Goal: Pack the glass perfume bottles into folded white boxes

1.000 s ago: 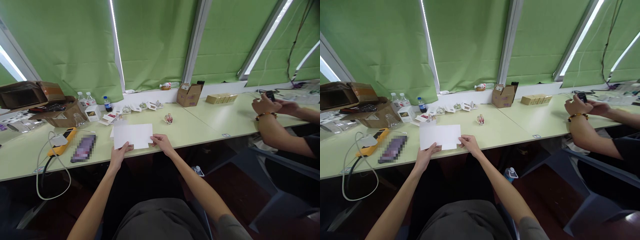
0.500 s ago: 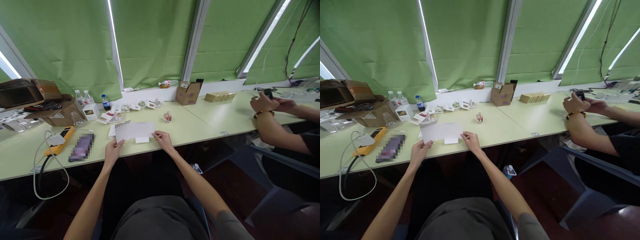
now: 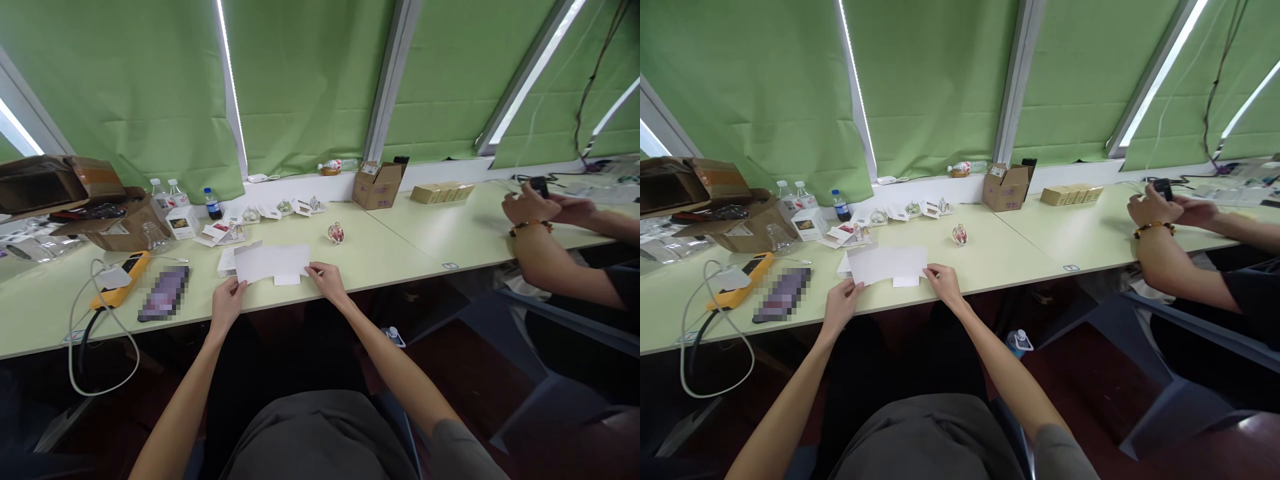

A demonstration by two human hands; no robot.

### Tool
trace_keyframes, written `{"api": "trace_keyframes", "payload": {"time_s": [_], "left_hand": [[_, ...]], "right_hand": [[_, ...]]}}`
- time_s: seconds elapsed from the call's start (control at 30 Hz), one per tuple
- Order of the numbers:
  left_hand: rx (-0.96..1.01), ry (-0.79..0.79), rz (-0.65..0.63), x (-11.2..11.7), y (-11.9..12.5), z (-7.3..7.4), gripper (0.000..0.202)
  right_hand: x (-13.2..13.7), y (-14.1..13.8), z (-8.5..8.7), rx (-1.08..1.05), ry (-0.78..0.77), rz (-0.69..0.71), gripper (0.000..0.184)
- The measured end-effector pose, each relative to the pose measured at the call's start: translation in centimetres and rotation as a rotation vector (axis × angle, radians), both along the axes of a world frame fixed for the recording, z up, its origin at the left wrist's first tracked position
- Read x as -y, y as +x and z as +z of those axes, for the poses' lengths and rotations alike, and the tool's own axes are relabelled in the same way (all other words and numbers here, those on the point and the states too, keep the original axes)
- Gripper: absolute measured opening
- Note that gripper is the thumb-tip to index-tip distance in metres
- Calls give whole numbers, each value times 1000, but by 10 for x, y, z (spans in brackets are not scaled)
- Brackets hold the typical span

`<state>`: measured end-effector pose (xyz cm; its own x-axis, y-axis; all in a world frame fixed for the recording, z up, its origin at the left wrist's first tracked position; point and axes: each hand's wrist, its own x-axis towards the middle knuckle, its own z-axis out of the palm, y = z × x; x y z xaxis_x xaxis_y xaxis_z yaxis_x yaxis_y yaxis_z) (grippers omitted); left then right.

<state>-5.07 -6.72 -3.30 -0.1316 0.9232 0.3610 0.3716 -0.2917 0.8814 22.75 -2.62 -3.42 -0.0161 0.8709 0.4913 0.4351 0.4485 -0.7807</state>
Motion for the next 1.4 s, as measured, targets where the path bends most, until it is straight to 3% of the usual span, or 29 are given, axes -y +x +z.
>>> {"api": "trace_keyframes", "payload": {"time_s": [0.27,0.53,0.87,1.4], "left_hand": [[-131,-11,53,-3,-3,-5,30],[-171,-12,63,0,-2,-1,24],[-310,-8,76,-7,-7,-10,26],[-393,36,80,-8,-8,-9,24]], "right_hand": [[2,-1,2,70,2,-32,34],[10,-3,11,128,5,-43,37],[8,-2,9,142,0,-46,38],[4,0,2,187,27,-53,38]]}}
